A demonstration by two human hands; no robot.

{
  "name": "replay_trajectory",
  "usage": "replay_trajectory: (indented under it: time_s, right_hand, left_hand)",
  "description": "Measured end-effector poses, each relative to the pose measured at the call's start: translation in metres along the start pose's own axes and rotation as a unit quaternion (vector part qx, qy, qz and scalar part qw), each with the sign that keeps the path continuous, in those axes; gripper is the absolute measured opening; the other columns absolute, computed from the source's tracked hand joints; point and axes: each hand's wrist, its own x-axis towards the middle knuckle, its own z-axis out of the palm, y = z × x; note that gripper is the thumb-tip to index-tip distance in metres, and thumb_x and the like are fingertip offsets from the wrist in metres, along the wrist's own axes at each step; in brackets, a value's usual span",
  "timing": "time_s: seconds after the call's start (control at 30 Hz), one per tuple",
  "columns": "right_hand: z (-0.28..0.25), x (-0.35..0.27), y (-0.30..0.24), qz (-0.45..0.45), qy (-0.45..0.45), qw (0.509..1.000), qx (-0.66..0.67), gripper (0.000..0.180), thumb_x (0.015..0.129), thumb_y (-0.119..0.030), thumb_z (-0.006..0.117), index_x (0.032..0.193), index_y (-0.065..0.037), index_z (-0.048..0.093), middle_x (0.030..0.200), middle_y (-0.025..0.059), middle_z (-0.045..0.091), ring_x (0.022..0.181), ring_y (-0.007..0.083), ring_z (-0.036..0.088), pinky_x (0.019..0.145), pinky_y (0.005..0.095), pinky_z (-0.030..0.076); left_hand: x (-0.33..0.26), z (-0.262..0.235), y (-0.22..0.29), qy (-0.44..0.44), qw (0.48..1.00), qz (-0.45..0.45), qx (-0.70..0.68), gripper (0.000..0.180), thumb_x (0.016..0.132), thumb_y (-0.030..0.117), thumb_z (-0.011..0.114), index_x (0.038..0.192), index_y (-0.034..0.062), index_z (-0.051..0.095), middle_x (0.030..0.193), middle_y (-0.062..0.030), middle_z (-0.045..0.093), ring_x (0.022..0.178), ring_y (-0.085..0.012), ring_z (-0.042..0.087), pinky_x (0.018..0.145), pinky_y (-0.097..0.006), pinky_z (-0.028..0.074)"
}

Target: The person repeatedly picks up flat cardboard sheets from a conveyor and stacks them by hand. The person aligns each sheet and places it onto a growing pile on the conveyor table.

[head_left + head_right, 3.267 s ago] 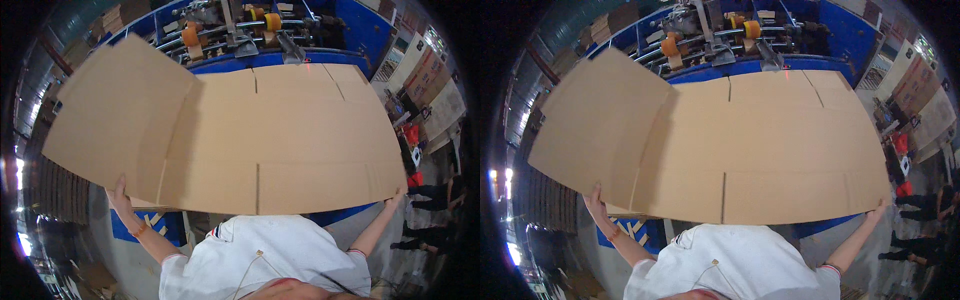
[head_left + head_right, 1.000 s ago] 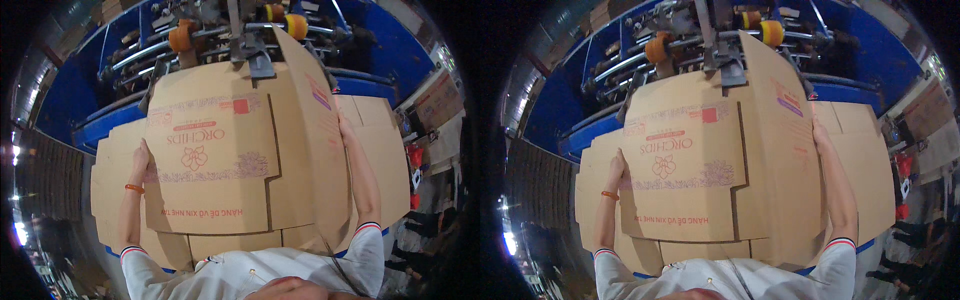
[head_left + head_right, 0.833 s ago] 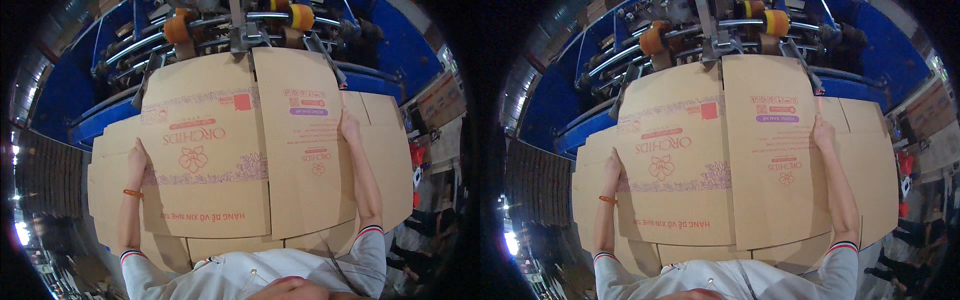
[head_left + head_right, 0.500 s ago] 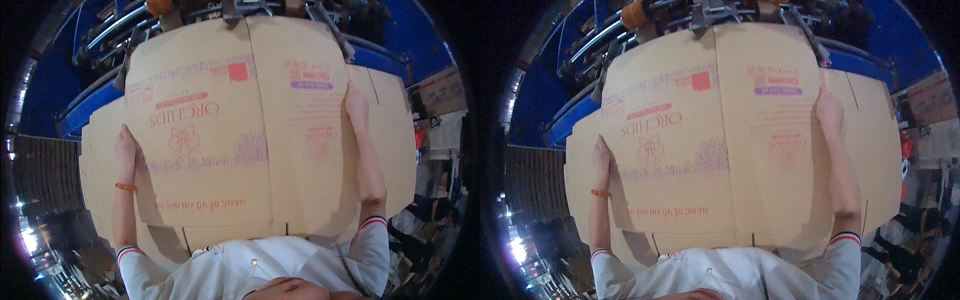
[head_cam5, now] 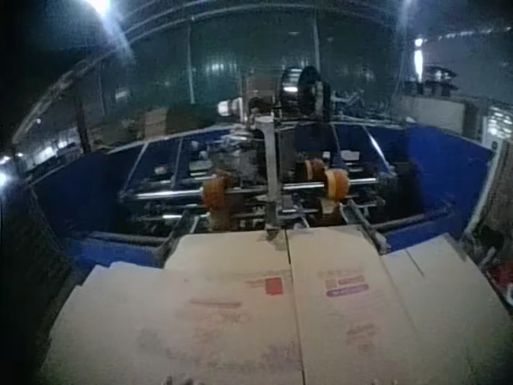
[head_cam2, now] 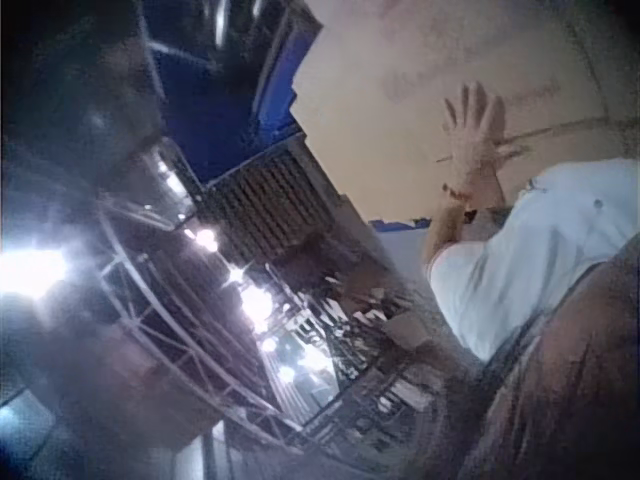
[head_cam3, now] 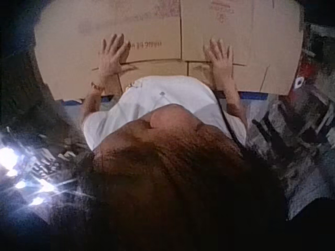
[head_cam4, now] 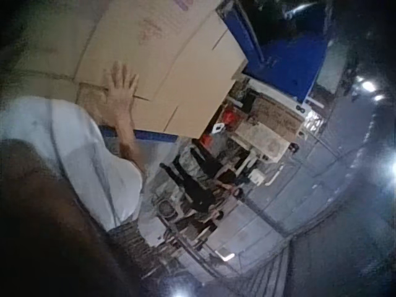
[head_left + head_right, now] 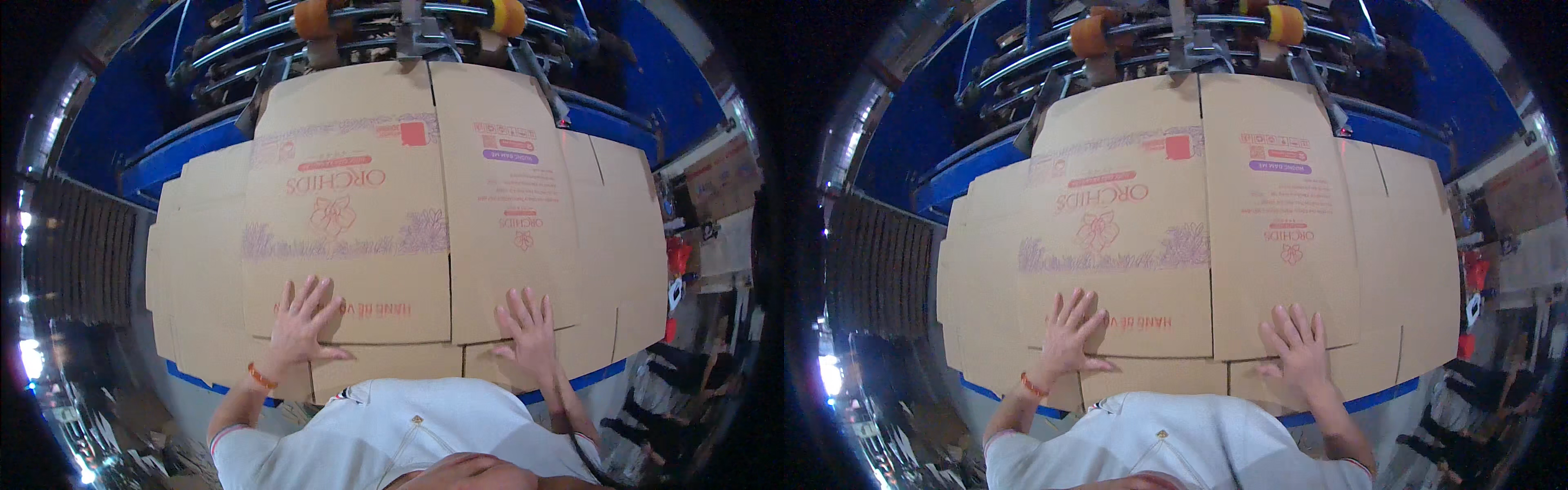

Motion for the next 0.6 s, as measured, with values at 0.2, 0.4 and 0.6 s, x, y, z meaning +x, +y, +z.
replay_trajectory:
  time_s: [0.2, 0.4, 0.6]
  right_hand:
    - [-0.005, 0.101, 0.037, 0.004, 0.086, 0.995, -0.047, 0.075, 0.076, -0.056, 0.057, 0.141, -0.023, 0.042, 0.152, 0.0076, 0.031, 0.140, 0.0336, 0.025, 0.107, 0.0638, 0.020]
    - [-0.003, 0.193, 0.119, 0.053, 0.158, 0.981, -0.098, 0.072, 0.082, -0.048, 0.061, 0.146, -0.025, 0.035, 0.153, 0.0062, 0.028, 0.141, 0.0337, 0.022, 0.111, 0.0570, 0.019]
    - [0.013, 0.189, 0.103, 0.092, 0.312, 0.944, -0.051, 0.059, 0.092, -0.034, 0.057, 0.142, -0.008, 0.038, 0.151, 0.0152, 0.028, 0.138, 0.0390, 0.024, 0.111, 0.0521, 0.022]
  left_hand:
    - [0.054, -0.002, -0.065, 0.105, 0.989, 0.047, 0.098, 0.078, 0.064, 0.056, 0.073, 0.129, 0.0158, 0.055, 0.138, -0.0123, 0.047, 0.128, -0.0312, 0.043, 0.106, -0.049, 0.033]
    - [0.164, -0.007, -0.111, 0.208, 0.960, -0.003, 0.187, 0.069, 0.077, 0.061, 0.061, 0.134, 0.0231, 0.049, 0.139, -0.0113, 0.046, 0.129, -0.0267, 0.042, 0.112, -0.051, 0.022]
    - [0.038, 0.000, -0.228, 0.394, 0.817, -0.408, 0.108, 0.053, 0.091, 0.032, 0.053, 0.136, 0.0057, 0.044, 0.143, -0.0197, 0.040, 0.134, -0.0322, 0.035, 0.112, -0.041, 0.026]
